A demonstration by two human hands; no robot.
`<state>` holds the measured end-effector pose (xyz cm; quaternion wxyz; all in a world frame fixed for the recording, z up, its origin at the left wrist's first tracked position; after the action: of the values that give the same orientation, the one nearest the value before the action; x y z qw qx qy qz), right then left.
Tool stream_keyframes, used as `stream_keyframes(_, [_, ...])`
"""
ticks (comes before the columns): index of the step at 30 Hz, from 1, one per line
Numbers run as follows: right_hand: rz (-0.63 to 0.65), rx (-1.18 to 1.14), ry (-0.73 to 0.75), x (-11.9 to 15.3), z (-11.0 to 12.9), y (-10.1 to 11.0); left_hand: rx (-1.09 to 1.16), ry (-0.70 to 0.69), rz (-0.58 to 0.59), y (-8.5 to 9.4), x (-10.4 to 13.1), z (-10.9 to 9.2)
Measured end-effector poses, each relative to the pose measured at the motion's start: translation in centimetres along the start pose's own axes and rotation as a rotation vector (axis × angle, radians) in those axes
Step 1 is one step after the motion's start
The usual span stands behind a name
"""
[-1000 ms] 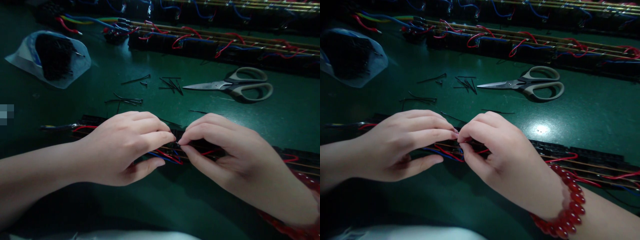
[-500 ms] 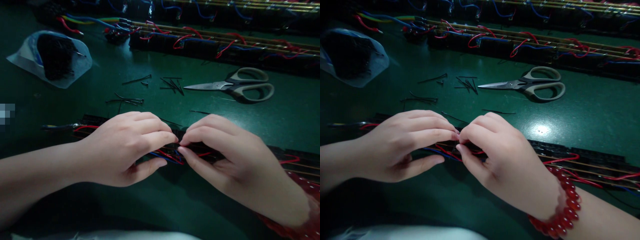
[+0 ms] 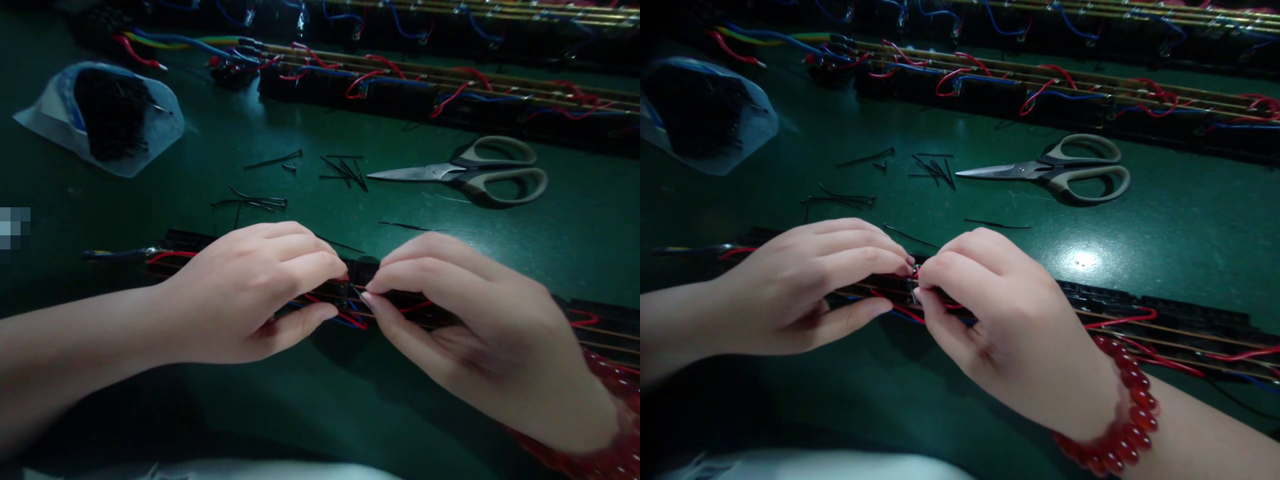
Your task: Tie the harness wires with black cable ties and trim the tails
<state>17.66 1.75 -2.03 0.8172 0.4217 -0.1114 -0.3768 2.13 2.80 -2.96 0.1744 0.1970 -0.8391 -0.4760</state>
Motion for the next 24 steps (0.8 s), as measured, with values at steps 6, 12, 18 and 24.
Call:
stream_keyframes(6, [0.015, -0.014, 0.033, -0.2, 0.19, -0.03, 0.002, 0.005, -0.006, 0.04, 0.01, -0.01])
stream_keyframes(12, [0.029, -0.033, 0.055, 0.12, 0.31, -0.11, -0.012, -0.013, -0.002, 0.04, -0.07, -0.08])
stream_keyframes(18, [0.033, -0.033, 0.038, 0.09, 0.1, -0.11, -0.019, -0.027, -0.008, 0.06, 0.01, -0.04])
stream_keyframes(24, [0.043, 0.0, 0.04, -0.13, 0.24, 0.06, -0.054, -0.071, -0.013, 0.1, 0.26, -0.17])
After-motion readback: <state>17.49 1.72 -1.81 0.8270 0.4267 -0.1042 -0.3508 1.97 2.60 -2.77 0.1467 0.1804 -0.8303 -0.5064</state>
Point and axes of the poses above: each hand's wrist, its own x-axis away from the middle knuckle, its own y-axis out of the back of the hand, z = x × y, the point moved 6 cm from there along -x, towards the middle knuckle, and after that the axes turned 12 degrees about z, right-handed, at the moved point
